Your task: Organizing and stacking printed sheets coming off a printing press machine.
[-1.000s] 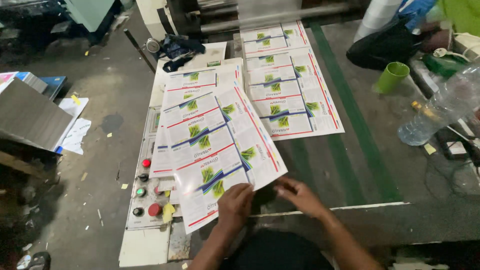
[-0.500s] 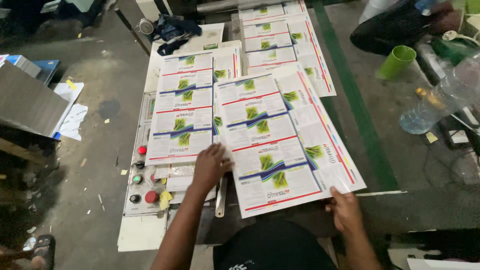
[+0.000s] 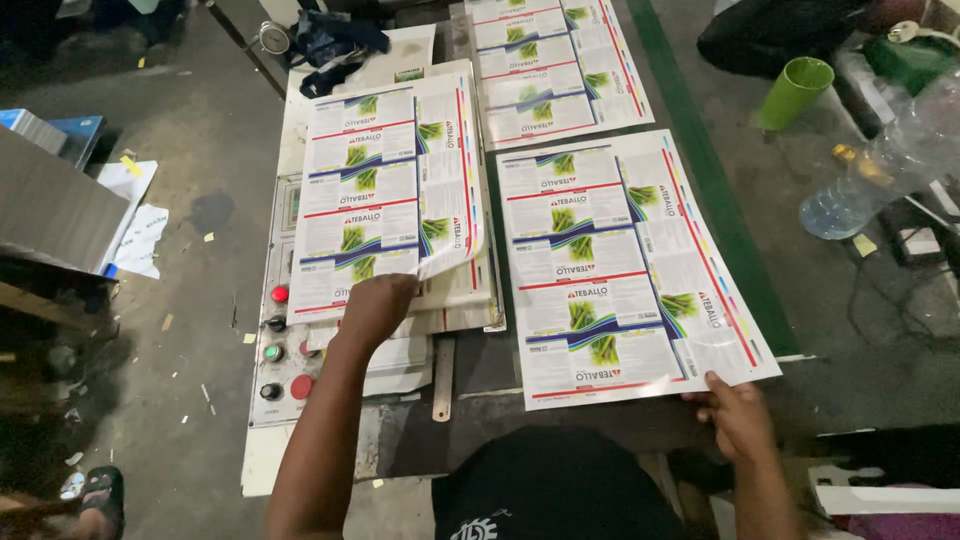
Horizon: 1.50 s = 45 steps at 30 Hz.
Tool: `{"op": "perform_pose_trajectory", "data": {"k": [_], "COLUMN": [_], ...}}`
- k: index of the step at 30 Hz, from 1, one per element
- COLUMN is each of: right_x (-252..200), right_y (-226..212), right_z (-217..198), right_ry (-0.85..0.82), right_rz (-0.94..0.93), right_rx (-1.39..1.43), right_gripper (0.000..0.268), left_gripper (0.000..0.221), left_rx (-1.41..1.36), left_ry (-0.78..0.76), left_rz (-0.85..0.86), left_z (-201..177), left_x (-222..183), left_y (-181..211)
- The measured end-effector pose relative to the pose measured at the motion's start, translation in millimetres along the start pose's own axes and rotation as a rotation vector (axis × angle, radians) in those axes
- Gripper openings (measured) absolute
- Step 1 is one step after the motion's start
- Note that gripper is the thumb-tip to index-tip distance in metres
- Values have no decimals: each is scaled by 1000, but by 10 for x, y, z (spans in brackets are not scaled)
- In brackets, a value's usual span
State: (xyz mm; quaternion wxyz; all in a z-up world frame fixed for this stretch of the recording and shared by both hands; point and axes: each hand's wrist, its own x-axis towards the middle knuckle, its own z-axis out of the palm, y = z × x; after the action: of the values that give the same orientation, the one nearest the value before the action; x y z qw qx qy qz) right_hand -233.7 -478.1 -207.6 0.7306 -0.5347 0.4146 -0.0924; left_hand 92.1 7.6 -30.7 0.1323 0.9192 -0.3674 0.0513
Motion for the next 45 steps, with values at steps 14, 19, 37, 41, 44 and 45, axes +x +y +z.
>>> {"op": "perform_pose_trajectory", "data": {"k": [14, 19, 37, 41, 44, 45], "right_x": [597, 445, -249, -109, -84, -78], "right_y": [-759, -536, -92, -81, -114, -142], "right_z": [963, 985, 1163, 813, 539, 452], "right_ry": [-136, -196, -441, -305, -225, -184], "right_rz": [-49, -26, -28, -123, -165, -174], "right_rx": [2, 12, 135, 190, 210, 215], "right_gripper": [30, 40, 21, 21, 20, 20], "left_gripper": [7, 14, 14, 16, 42, 66], "left_rx": [-15, -228, -241, -189, -35, 76], "left_ry": [368, 388, 196, 115, 129, 150], "left_rz": [-20, 2, 304, -13, 3, 63], "left_z": [-372, -140, 395, 308, 169, 126], "left_x": [-284, -554, -83, 29, 53, 78], "left_y": [763, 1232, 1259, 571, 335, 277]}}
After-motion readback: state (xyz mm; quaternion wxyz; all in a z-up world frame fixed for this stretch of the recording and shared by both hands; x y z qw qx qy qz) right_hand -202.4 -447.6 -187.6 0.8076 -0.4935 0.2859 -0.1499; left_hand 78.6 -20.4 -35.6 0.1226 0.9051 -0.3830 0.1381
